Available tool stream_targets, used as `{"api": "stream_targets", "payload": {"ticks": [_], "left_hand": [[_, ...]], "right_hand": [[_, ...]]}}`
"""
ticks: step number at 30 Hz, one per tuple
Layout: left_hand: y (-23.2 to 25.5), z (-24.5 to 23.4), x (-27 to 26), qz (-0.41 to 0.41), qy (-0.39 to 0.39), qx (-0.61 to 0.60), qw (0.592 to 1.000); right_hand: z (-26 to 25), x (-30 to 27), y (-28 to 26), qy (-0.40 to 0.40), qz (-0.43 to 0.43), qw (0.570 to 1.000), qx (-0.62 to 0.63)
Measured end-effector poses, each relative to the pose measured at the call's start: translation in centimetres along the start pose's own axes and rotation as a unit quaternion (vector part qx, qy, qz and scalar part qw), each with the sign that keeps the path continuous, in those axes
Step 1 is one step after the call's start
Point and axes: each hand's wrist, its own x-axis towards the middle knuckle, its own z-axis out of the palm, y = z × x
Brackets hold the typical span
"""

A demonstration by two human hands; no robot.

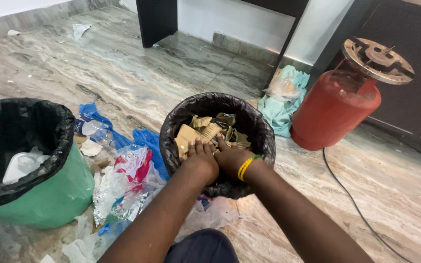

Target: The person sits on the floor and sorts a pile of mixed waste into three separate bins. They pick up items such as paper, plastic, and cardboard, then place them into the corresponding green or pink bins.

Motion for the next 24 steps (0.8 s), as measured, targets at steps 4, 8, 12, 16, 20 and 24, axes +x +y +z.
{"api": "stream_targets", "payload": {"ticks": [4,8,12,16,20,24], "left_hand": [[0.1,-0.6,-2.3,-0.019,0.027,-0.063,0.997],[0.2,-2.1,-2.6,-0.018,-0.034,-0.02,0.999],[-0.5,-1.9,-1.0,-0.011,-0.07,0.01,0.997],[-1.6,-0.5,3.0,0.073,-0.017,0.105,0.992],[-1.1,-3.0,3.1,-0.004,-0.059,0.03,0.998],[-0.2,-4.8,1.7,-0.013,-0.036,0.002,0.999]], "right_hand": [[-0.3,-0.9,-0.3,-0.016,-0.003,0.999,-0.038],[-3.7,-2.2,0.5,-0.039,0.07,0.996,0.027],[-4.0,-0.9,0.6,-0.013,0.146,0.989,0.016],[0.8,3.6,2.1,-0.059,0.163,0.978,0.118],[2.0,6.2,4.4,-0.091,0.128,0.983,0.093],[1.2,5.5,5.1,-0.091,0.114,0.989,0.037]]}}
